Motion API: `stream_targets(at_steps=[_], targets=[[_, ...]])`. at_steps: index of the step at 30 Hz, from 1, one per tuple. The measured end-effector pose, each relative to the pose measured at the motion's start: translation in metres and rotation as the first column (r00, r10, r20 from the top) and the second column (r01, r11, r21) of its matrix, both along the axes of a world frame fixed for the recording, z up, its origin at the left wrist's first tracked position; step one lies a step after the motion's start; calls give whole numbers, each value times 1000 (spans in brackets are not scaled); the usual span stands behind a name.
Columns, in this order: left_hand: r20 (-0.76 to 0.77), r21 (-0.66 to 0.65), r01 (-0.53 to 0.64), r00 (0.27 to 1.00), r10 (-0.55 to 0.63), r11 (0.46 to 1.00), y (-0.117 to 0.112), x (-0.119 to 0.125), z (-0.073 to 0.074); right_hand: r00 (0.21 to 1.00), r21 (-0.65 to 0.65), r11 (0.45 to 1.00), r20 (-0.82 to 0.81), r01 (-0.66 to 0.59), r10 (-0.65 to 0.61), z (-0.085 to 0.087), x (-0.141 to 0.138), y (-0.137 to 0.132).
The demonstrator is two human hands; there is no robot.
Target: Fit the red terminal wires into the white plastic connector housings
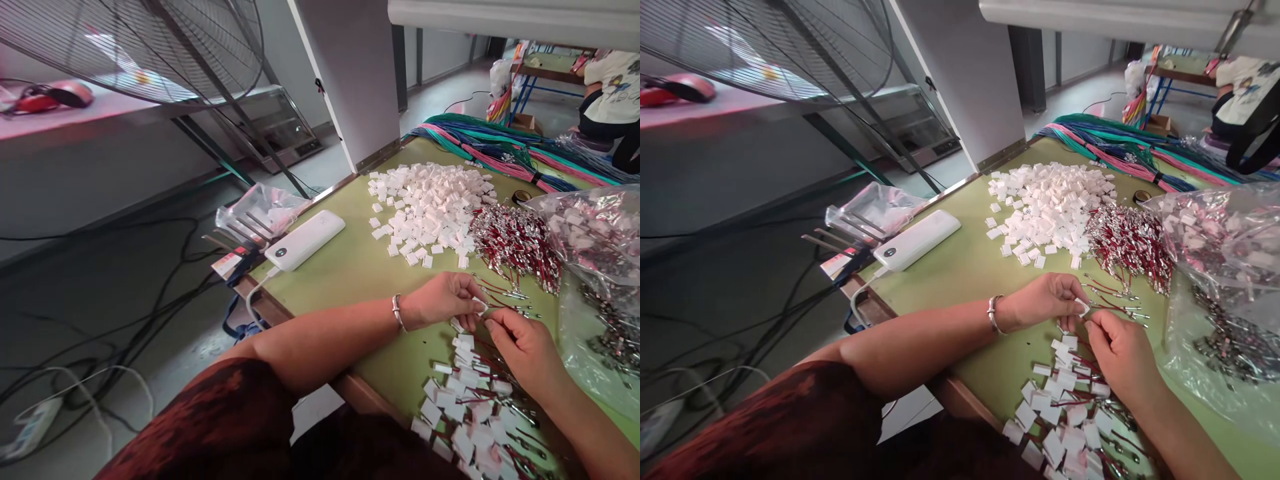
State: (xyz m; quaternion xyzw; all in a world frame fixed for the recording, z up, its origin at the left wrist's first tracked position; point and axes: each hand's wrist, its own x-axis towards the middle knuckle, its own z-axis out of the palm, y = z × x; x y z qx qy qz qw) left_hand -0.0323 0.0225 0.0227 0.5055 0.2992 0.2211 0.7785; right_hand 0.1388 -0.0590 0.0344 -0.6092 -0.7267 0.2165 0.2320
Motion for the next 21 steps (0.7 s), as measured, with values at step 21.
stream_targets(at_steps=[21], targets=[[74, 62, -204, 977, 199, 977, -11, 10, 0, 997, 194, 980, 46, 51, -61, -6, -8, 2]])
